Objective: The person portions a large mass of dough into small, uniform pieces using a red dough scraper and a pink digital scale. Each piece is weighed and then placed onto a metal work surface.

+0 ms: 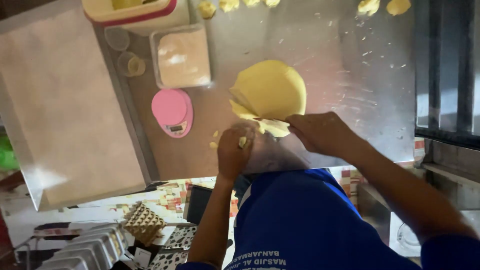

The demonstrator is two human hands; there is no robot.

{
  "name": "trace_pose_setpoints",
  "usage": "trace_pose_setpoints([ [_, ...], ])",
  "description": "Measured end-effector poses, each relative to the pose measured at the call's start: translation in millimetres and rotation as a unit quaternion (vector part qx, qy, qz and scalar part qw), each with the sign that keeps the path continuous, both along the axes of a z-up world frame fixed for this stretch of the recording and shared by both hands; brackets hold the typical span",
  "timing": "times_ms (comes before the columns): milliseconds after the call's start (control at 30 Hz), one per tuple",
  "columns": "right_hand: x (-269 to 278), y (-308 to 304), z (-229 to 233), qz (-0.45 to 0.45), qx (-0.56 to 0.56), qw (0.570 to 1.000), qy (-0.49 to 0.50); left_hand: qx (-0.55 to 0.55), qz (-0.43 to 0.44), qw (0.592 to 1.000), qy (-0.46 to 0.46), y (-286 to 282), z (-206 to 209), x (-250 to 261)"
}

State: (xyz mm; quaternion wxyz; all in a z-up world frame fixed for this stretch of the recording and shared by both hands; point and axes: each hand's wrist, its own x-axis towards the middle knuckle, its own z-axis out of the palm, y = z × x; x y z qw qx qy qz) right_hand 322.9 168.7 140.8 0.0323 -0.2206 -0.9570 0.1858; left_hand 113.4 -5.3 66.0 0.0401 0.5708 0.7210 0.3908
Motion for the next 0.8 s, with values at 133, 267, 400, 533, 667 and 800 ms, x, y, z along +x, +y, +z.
trace_pose_setpoints([
  [133,-17.2,0.5,-5.4,0.091,-0.003,0.994,-0.064,-0.01,-0.021,0.999,0.037,-10.9,-29.0,9.7],
  [267,-29.5,-6.5,-19.6,0.147,0.036,0.971,-0.184,-0.047,0.003,0.994,0.097,-12.7,-69.1,16.2],
  [400,-50.1,-23.5,-19.3,0.134,0.08,0.982,-0.106,-0.063,0.012,0.989,0.133,-13.6,-84.2,21.9],
  [533,-82.0,-31.2,-20.5,0.138,0.052,0.987,-0.058,-0.03,-0.025,0.993,0.113,-17.8,-87.1,23.5],
  [667,-99.7,-28.2,-17.8,0.127,-0.01,0.987,-0.096,0.005,-0.046,0.991,0.122,-22.6,-101.5,31.7],
  [800,-80.1,-22.3,2.7,-0.002,-0.029,0.996,-0.089,0.04,0.013,0.995,0.085,-21.6,-81.4,22.5],
])
